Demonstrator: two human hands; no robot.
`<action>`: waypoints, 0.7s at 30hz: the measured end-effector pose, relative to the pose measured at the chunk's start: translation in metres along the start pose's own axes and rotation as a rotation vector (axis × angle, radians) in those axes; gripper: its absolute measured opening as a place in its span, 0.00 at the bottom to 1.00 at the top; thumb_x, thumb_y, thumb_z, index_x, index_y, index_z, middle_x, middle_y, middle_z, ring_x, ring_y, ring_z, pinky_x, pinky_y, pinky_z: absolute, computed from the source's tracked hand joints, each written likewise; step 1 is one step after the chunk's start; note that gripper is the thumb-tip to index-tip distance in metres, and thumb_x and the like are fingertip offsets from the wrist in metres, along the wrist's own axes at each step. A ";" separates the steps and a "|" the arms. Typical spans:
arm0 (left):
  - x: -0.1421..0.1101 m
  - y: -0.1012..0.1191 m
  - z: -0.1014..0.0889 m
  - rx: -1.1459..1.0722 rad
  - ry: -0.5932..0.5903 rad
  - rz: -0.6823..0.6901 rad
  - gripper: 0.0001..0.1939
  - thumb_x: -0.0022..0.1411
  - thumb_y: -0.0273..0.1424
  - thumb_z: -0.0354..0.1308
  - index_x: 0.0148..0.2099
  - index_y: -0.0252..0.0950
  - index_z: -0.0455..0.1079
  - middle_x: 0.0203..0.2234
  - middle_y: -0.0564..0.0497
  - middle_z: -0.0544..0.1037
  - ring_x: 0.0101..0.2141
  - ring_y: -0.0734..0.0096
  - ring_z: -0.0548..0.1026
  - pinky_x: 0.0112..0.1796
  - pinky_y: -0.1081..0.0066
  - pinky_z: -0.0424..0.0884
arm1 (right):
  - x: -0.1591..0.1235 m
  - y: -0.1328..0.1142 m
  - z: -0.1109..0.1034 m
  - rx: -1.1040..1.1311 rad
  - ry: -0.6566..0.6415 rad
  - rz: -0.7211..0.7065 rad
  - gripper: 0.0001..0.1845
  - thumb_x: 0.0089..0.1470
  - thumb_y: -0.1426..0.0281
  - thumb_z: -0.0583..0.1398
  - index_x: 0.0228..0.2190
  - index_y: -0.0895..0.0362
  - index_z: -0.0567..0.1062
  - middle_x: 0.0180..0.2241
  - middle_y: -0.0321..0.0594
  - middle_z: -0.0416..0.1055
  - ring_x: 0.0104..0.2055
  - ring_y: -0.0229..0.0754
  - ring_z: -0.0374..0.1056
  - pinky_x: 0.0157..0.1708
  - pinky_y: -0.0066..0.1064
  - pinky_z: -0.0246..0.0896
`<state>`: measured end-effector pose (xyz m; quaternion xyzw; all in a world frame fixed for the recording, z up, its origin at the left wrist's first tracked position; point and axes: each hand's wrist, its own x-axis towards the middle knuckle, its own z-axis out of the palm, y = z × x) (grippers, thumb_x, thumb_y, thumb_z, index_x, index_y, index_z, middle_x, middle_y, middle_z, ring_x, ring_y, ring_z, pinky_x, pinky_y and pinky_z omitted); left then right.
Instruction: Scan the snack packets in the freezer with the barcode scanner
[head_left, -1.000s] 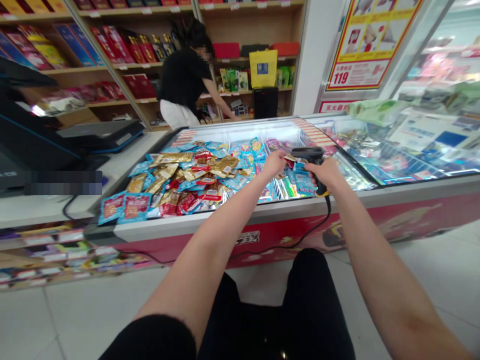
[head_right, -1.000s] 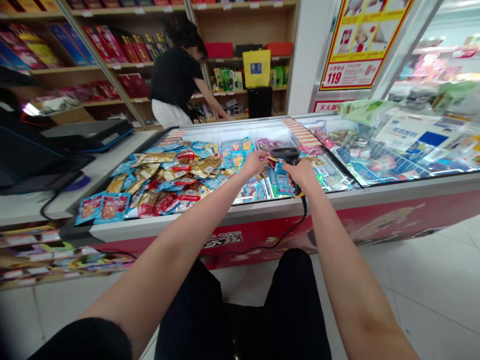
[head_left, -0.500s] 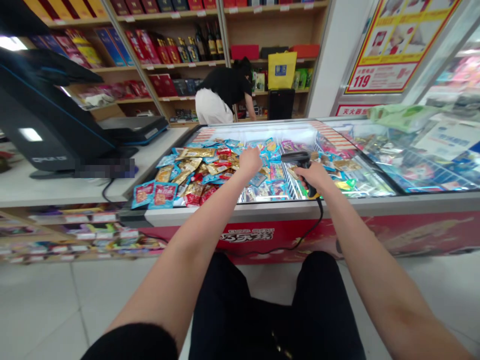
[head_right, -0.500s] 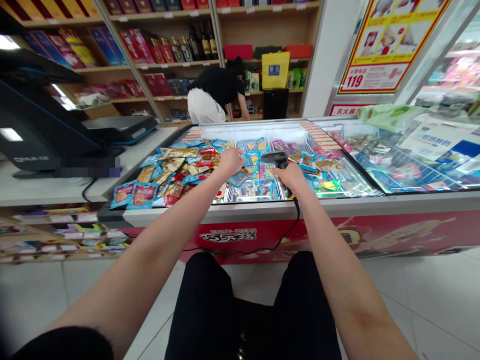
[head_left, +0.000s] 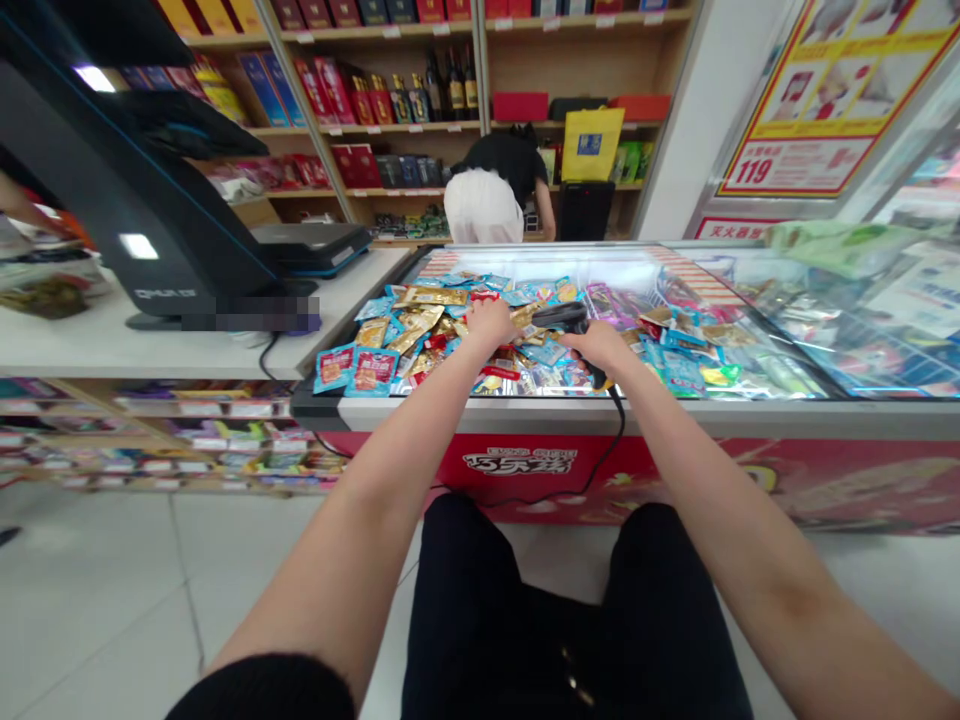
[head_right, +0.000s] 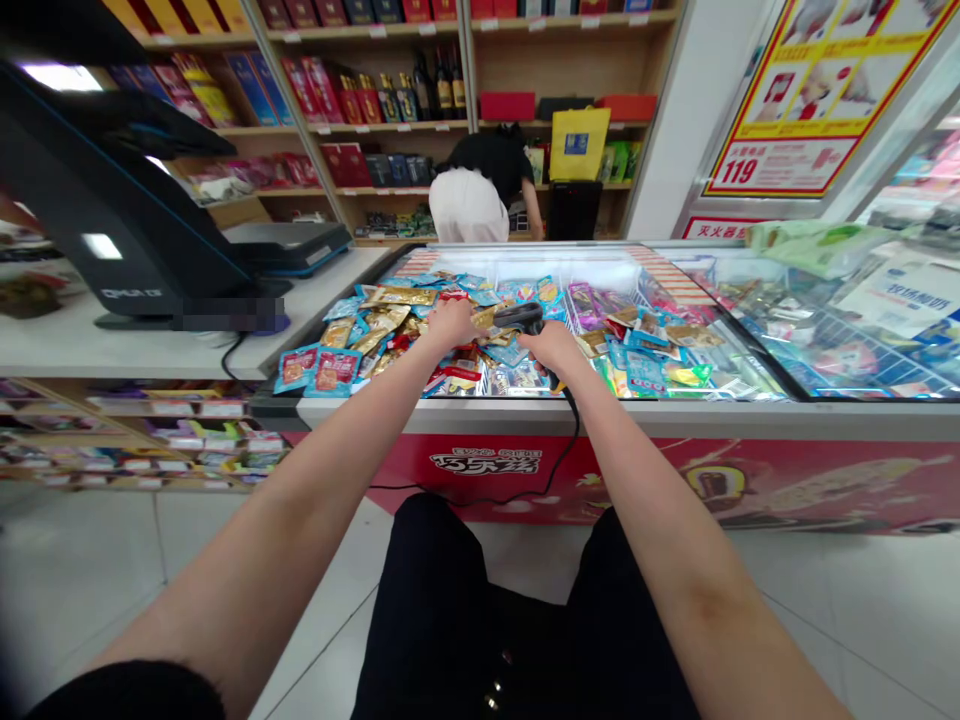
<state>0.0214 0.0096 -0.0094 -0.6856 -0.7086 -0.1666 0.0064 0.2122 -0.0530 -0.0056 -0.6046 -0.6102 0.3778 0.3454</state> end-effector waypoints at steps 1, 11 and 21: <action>0.002 -0.003 0.000 -0.056 0.005 -0.016 0.29 0.49 0.42 0.68 0.51 0.33 0.72 0.50 0.34 0.75 0.54 0.44 0.69 0.54 0.56 0.65 | -0.001 -0.003 0.003 -0.003 -0.003 0.003 0.10 0.50 0.73 0.62 0.23 0.57 0.66 0.15 0.34 0.65 0.14 0.34 0.60 0.14 0.25 0.57; 0.006 -0.040 -0.023 -0.868 0.054 -0.309 0.14 0.51 0.25 0.64 0.25 0.37 0.59 0.18 0.56 0.68 0.28 0.67 0.77 0.35 0.68 0.74 | 0.001 -0.021 0.016 -0.025 -0.033 -0.064 0.10 0.50 0.70 0.63 0.23 0.57 0.67 0.17 0.36 0.67 0.14 0.35 0.60 0.13 0.26 0.56; -0.003 -0.061 -0.026 -1.120 0.095 -0.424 0.18 0.49 0.20 0.64 0.26 0.37 0.54 0.19 0.59 0.67 0.25 0.74 0.74 0.34 0.68 0.76 | -0.002 -0.037 0.032 -0.100 -0.072 -0.123 0.13 0.51 0.70 0.61 0.19 0.56 0.65 0.15 0.37 0.66 0.14 0.36 0.62 0.14 0.26 0.55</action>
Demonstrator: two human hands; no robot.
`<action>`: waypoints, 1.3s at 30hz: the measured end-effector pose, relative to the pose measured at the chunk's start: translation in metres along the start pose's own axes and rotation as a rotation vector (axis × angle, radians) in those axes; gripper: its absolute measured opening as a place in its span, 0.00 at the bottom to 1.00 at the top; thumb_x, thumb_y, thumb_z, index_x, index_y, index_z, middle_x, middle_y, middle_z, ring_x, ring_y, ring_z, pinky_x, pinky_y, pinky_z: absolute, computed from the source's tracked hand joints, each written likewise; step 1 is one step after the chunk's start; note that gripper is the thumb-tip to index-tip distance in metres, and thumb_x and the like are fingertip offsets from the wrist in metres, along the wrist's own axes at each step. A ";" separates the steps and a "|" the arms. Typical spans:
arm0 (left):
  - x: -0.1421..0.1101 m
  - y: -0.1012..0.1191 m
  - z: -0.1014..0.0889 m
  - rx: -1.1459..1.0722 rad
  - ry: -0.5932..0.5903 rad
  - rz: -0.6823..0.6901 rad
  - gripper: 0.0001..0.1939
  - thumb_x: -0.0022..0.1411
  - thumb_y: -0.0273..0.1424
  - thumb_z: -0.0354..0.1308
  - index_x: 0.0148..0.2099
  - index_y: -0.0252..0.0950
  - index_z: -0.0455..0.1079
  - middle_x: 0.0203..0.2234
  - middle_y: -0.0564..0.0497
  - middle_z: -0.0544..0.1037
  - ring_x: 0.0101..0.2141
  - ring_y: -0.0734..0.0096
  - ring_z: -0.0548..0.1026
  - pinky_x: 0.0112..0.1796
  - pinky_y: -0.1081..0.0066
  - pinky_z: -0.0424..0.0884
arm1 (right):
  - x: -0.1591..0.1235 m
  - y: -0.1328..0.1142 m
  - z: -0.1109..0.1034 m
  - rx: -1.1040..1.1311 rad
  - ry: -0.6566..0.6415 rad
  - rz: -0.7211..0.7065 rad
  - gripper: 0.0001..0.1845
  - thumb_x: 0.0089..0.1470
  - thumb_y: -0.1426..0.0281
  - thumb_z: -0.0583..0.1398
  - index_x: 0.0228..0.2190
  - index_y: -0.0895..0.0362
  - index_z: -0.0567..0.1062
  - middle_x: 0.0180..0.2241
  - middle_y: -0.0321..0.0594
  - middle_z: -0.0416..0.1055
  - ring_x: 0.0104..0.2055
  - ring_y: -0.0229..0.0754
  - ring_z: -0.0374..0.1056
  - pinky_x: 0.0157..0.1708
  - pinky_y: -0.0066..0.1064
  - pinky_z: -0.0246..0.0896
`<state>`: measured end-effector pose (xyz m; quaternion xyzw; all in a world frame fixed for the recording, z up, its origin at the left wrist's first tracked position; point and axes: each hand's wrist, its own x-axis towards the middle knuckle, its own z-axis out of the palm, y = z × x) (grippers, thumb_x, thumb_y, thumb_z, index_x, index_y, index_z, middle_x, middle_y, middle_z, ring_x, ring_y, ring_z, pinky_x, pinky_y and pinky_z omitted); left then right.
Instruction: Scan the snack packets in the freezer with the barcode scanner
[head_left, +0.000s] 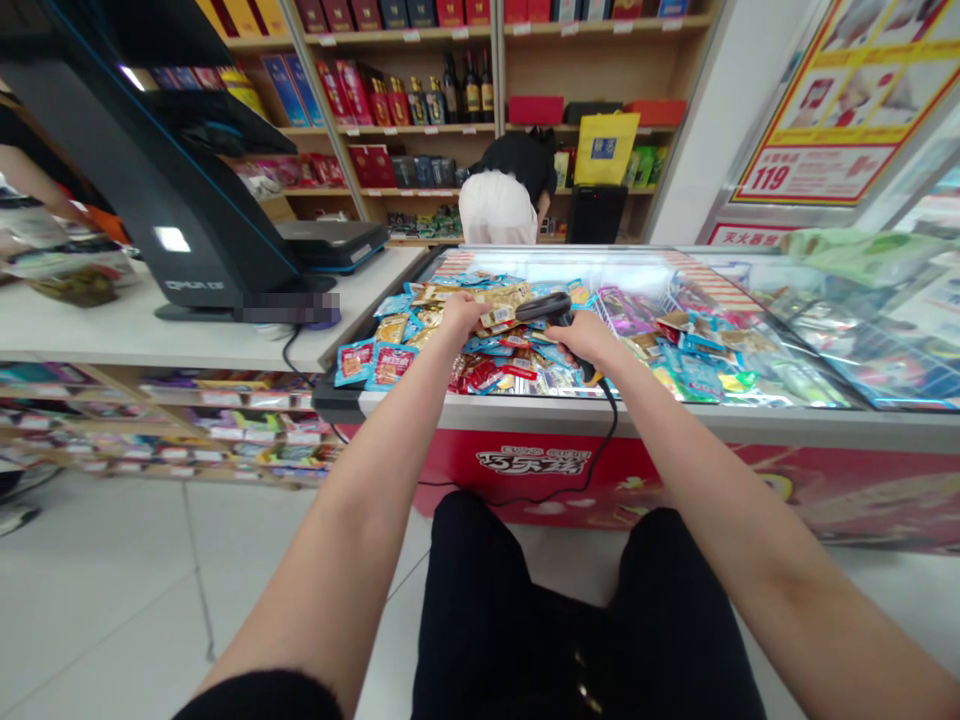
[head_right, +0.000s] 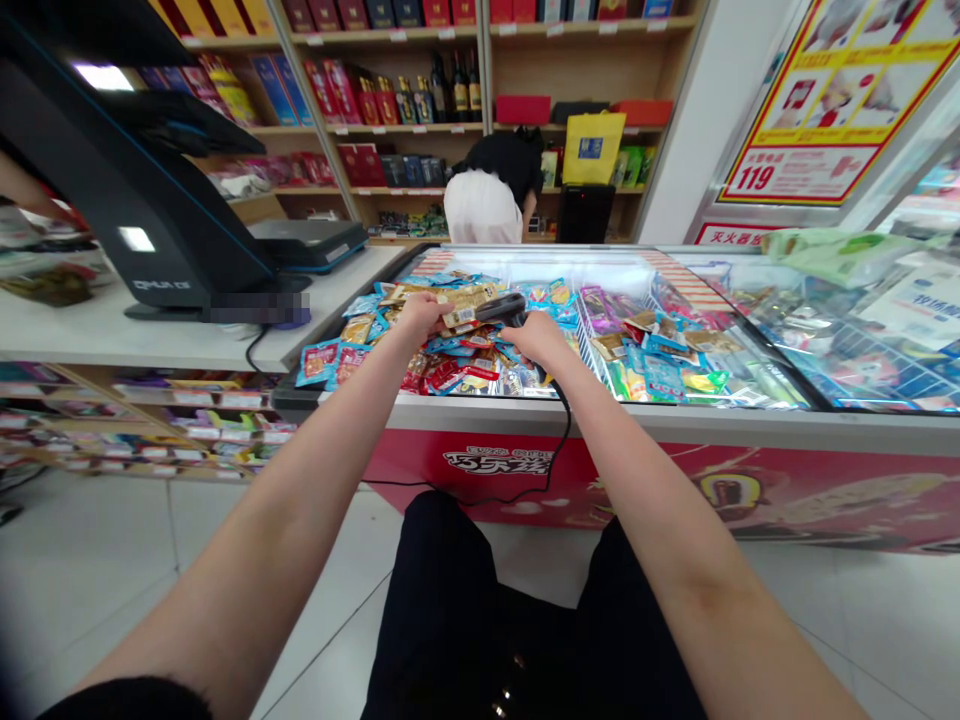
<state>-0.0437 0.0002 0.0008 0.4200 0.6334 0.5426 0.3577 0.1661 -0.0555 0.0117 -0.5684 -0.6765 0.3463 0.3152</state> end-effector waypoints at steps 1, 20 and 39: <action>0.001 -0.001 0.000 0.008 0.006 0.005 0.18 0.49 0.20 0.64 0.26 0.37 0.54 0.19 0.59 0.67 0.24 0.74 0.74 0.34 0.69 0.76 | -0.001 -0.002 0.001 -0.014 -0.005 0.005 0.14 0.51 0.69 0.61 0.18 0.56 0.65 0.14 0.37 0.66 0.14 0.36 0.62 0.15 0.25 0.55; 0.006 -0.007 0.000 0.040 0.019 0.032 0.20 0.46 0.22 0.66 0.25 0.37 0.54 0.16 0.60 0.62 0.21 0.75 0.70 0.28 0.72 0.72 | -0.006 -0.013 0.004 -0.010 -0.012 0.045 0.16 0.53 0.70 0.60 0.17 0.56 0.65 0.14 0.38 0.64 0.14 0.36 0.60 0.16 0.27 0.56; -0.003 0.001 0.007 0.099 0.056 0.116 0.16 0.46 0.21 0.63 0.27 0.38 0.56 0.16 0.60 0.61 0.18 0.80 0.63 0.25 0.76 0.65 | -0.008 -0.009 0.000 0.103 0.016 0.037 0.13 0.50 0.71 0.62 0.18 0.56 0.66 0.15 0.36 0.65 0.14 0.35 0.60 0.13 0.25 0.55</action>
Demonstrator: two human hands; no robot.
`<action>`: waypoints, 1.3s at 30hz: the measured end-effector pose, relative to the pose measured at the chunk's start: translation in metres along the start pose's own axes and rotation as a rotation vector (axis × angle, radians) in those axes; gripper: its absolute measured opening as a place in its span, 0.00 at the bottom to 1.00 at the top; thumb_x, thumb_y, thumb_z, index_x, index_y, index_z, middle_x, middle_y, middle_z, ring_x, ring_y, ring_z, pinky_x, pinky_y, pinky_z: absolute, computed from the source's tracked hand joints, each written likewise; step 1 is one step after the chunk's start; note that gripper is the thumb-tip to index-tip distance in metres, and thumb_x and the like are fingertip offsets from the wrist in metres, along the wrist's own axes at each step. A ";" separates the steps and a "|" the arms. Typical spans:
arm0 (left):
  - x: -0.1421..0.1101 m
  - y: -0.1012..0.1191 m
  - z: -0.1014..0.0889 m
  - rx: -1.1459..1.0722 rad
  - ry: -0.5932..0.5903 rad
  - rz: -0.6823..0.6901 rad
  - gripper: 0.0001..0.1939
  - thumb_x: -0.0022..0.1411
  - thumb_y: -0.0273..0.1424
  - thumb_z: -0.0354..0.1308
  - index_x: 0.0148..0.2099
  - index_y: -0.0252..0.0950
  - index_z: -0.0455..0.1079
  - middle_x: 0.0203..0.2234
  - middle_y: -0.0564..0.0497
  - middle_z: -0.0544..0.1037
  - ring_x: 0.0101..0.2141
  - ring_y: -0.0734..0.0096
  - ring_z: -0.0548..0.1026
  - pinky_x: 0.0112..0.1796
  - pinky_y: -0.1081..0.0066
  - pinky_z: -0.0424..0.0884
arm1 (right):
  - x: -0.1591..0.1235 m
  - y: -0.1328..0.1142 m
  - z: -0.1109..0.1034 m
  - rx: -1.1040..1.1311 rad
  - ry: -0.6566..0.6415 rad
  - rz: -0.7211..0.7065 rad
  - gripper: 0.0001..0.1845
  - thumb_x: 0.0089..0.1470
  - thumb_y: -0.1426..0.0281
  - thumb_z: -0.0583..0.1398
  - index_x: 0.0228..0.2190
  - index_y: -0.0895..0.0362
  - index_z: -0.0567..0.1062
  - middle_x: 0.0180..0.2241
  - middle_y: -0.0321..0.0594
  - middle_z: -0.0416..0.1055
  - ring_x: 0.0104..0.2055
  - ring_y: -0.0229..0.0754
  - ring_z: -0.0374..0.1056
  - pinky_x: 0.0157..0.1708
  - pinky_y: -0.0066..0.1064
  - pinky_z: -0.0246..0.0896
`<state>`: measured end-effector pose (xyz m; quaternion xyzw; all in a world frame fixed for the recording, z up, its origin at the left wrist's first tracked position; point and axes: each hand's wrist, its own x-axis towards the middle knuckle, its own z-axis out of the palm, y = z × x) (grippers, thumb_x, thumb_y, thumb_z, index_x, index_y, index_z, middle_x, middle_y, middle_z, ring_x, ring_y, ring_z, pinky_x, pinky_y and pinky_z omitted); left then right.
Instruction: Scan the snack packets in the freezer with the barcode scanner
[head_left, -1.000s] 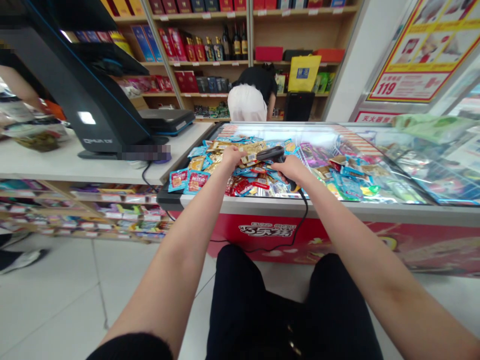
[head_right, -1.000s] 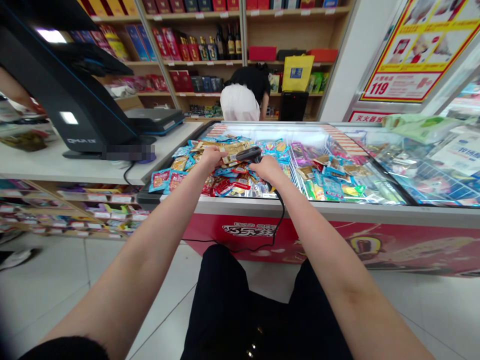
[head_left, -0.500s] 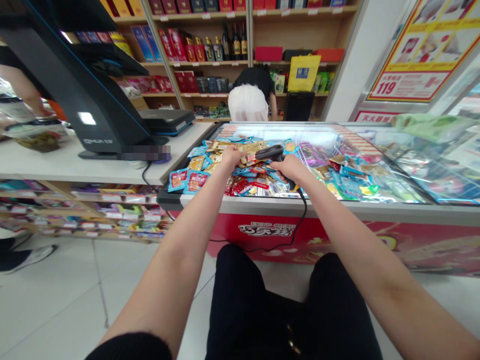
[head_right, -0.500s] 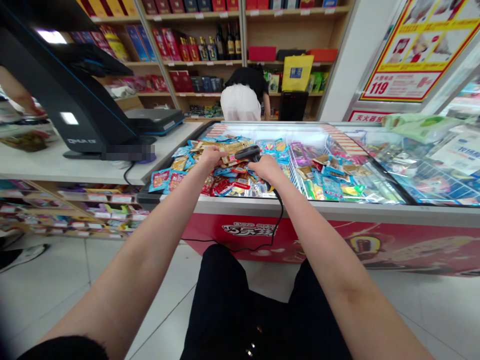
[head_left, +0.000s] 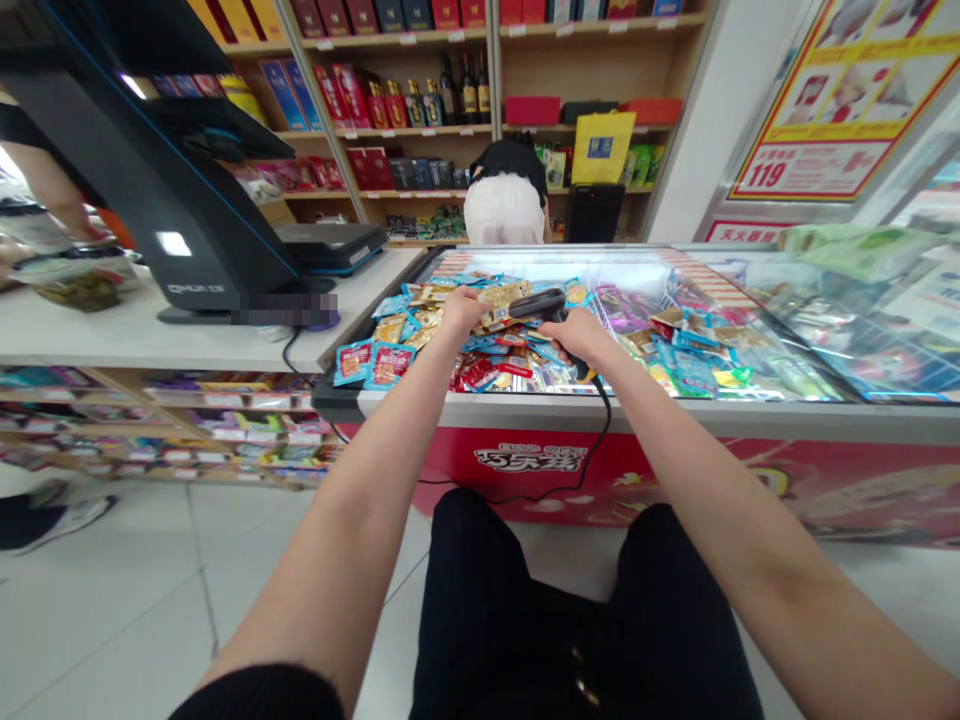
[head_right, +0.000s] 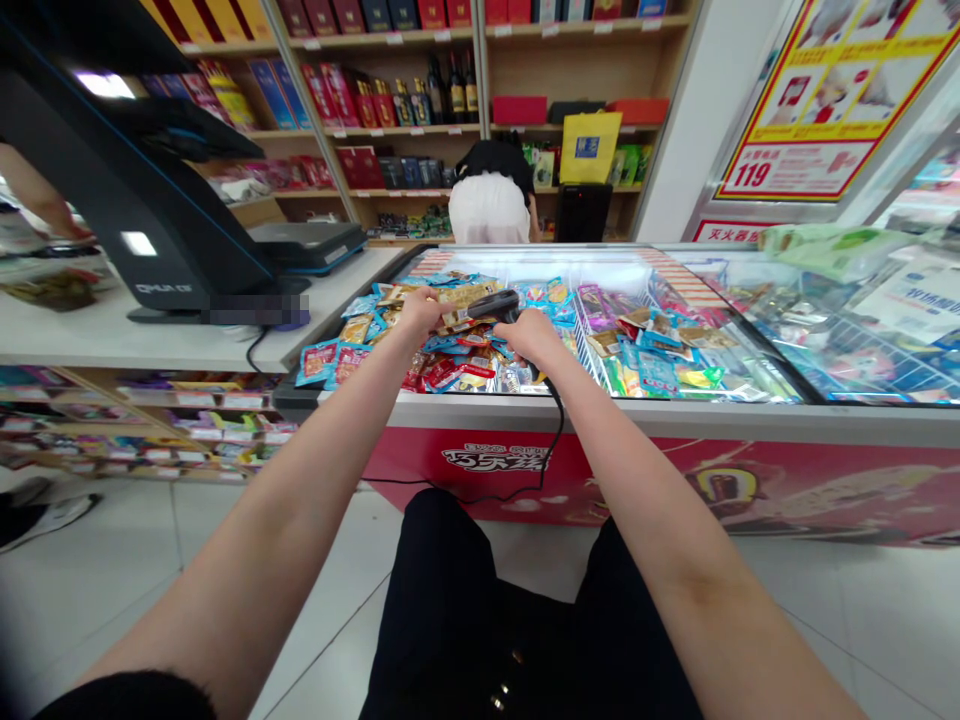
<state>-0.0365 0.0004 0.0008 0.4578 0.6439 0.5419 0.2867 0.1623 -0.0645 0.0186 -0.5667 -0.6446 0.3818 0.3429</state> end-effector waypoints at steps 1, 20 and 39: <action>-0.002 0.001 0.001 -0.018 -0.002 -0.004 0.16 0.46 0.21 0.63 0.26 0.38 0.56 0.17 0.60 0.60 0.18 0.80 0.63 0.25 0.76 0.65 | 0.000 0.000 0.000 0.003 0.001 -0.004 0.13 0.50 0.71 0.62 0.18 0.56 0.66 0.15 0.36 0.65 0.13 0.35 0.60 0.13 0.25 0.55; -0.012 0.007 0.008 -0.065 -0.014 -0.048 0.17 0.45 0.18 0.63 0.29 0.37 0.57 0.19 0.60 0.64 0.24 0.75 0.71 0.31 0.71 0.73 | -0.008 -0.003 -0.006 -0.016 -0.005 0.020 0.11 0.51 0.72 0.62 0.21 0.57 0.66 0.15 0.35 0.64 0.14 0.35 0.60 0.14 0.25 0.54; -0.062 0.051 0.199 -0.329 -0.535 -0.222 0.21 0.50 0.10 0.54 0.46 0.31 0.69 0.31 0.47 0.80 0.34 0.69 0.80 0.42 0.67 0.75 | -0.019 0.095 -0.149 0.143 0.324 0.174 0.11 0.51 0.72 0.63 0.22 0.57 0.67 0.14 0.34 0.64 0.13 0.34 0.58 0.11 0.26 0.54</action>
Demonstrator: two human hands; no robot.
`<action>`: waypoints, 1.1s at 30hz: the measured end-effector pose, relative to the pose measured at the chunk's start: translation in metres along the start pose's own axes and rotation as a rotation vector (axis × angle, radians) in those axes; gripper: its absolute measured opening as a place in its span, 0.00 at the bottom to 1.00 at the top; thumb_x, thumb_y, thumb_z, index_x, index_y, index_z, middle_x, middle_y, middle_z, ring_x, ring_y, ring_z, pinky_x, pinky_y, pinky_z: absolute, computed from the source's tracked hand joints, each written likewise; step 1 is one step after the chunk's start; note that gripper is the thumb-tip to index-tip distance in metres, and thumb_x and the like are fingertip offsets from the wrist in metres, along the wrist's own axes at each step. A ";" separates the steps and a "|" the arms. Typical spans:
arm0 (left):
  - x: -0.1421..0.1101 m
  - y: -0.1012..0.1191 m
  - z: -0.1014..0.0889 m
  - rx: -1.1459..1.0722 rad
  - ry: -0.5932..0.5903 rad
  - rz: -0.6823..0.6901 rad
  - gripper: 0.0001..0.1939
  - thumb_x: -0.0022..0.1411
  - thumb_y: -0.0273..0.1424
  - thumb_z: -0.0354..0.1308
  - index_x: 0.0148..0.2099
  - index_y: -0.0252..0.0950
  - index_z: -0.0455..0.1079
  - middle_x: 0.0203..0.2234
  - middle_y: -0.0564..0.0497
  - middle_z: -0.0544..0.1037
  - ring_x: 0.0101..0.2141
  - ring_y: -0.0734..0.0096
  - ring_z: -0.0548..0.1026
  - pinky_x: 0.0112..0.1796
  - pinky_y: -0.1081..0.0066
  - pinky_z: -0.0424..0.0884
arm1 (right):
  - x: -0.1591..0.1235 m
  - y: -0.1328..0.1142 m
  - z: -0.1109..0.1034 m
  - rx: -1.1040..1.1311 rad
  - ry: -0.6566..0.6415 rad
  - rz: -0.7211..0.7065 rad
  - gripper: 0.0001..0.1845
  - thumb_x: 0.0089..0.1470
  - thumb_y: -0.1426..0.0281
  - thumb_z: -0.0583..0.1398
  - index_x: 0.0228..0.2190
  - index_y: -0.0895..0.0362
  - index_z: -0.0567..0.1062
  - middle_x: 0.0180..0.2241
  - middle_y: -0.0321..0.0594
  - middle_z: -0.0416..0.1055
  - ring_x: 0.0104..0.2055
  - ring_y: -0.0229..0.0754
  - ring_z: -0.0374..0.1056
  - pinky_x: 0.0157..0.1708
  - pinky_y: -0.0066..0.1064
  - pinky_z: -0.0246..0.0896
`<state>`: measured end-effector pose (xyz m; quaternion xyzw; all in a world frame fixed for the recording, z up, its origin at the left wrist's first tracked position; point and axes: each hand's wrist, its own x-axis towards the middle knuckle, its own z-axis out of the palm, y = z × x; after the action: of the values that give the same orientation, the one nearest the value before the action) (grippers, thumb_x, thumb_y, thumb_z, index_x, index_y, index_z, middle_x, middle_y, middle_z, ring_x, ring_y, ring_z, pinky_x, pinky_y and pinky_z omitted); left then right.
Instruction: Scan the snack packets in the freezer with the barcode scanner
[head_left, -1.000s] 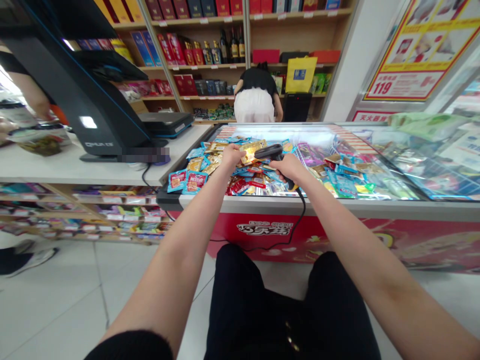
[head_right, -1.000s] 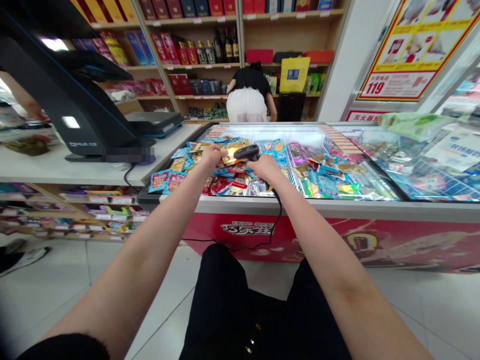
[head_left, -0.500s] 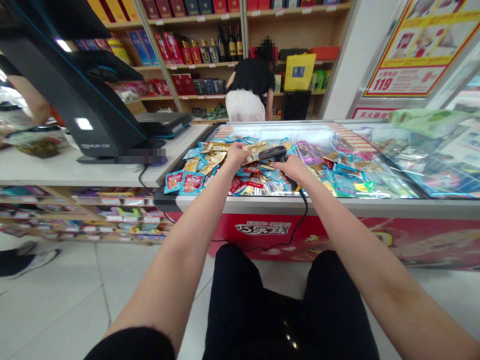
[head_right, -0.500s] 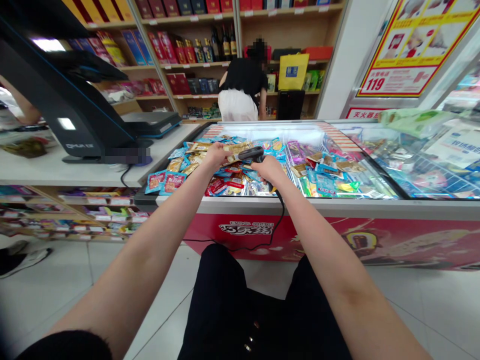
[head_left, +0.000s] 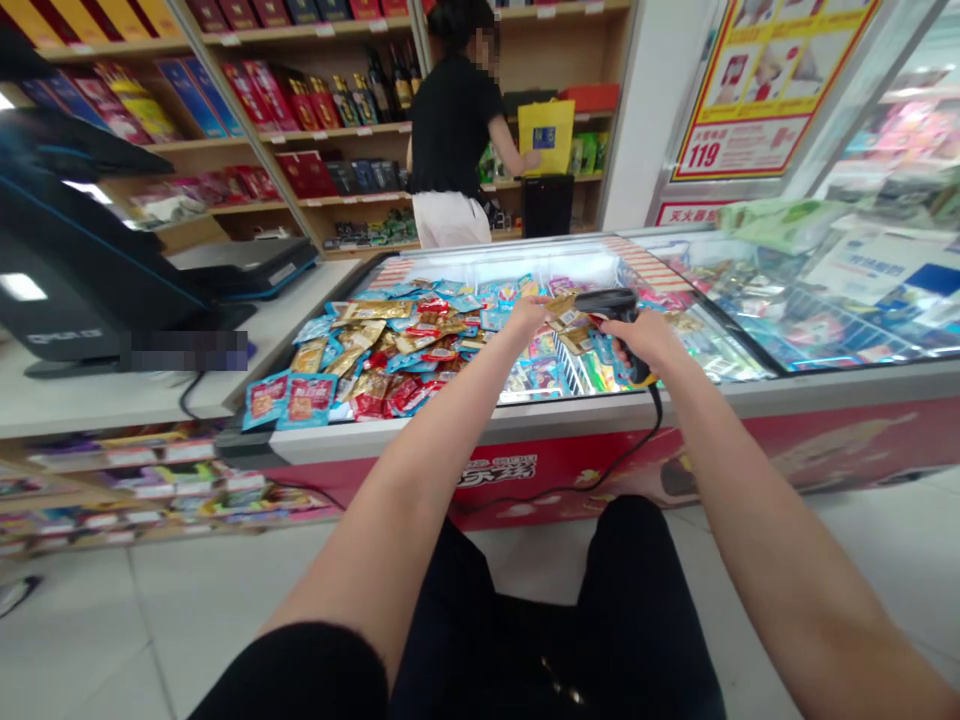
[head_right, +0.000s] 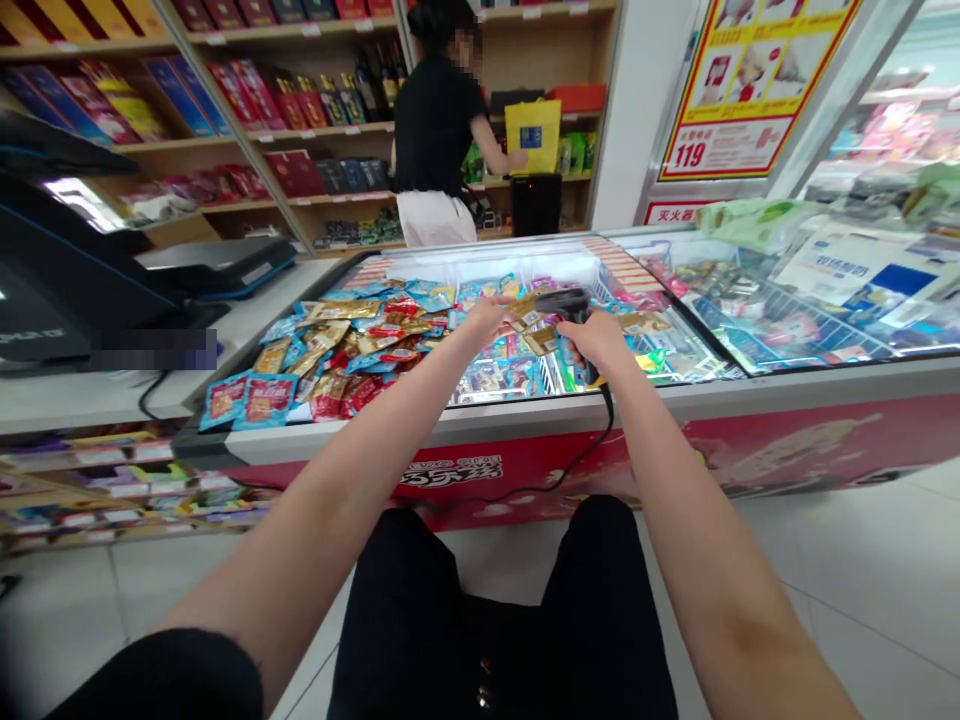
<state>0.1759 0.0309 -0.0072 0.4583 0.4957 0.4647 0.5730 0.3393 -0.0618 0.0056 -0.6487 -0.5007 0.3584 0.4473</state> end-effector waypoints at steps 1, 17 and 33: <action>0.003 -0.001 0.013 -0.008 -0.028 0.010 0.22 0.50 0.11 0.55 0.47 0.30 0.69 0.34 0.45 0.80 0.36 0.68 0.80 0.43 0.66 0.75 | 0.002 0.004 -0.012 0.003 0.038 0.014 0.11 0.51 0.72 0.64 0.22 0.57 0.67 0.14 0.34 0.64 0.13 0.34 0.57 0.11 0.25 0.54; 0.019 -0.039 0.073 0.867 -0.025 0.570 0.15 0.61 0.28 0.55 0.50 0.36 0.76 0.50 0.44 0.78 0.54 0.58 0.72 0.56 0.65 0.65 | 0.004 0.041 -0.059 0.054 0.127 0.069 0.08 0.50 0.73 0.63 0.24 0.59 0.69 0.15 0.34 0.65 0.12 0.34 0.59 0.10 0.25 0.54; -0.016 0.011 -0.126 1.150 0.379 0.534 0.19 0.59 0.26 0.53 0.53 0.32 0.74 0.52 0.36 0.74 0.56 0.52 0.69 0.59 0.60 0.59 | -0.020 -0.016 0.069 -0.091 -0.186 -0.062 0.11 0.52 0.74 0.62 0.22 0.57 0.65 0.14 0.32 0.63 0.13 0.34 0.59 0.12 0.24 0.54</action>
<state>0.0485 0.0247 -0.0053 0.7085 0.6265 0.3248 0.0050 0.2663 -0.0640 -0.0026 -0.6165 -0.5755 0.3801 0.3798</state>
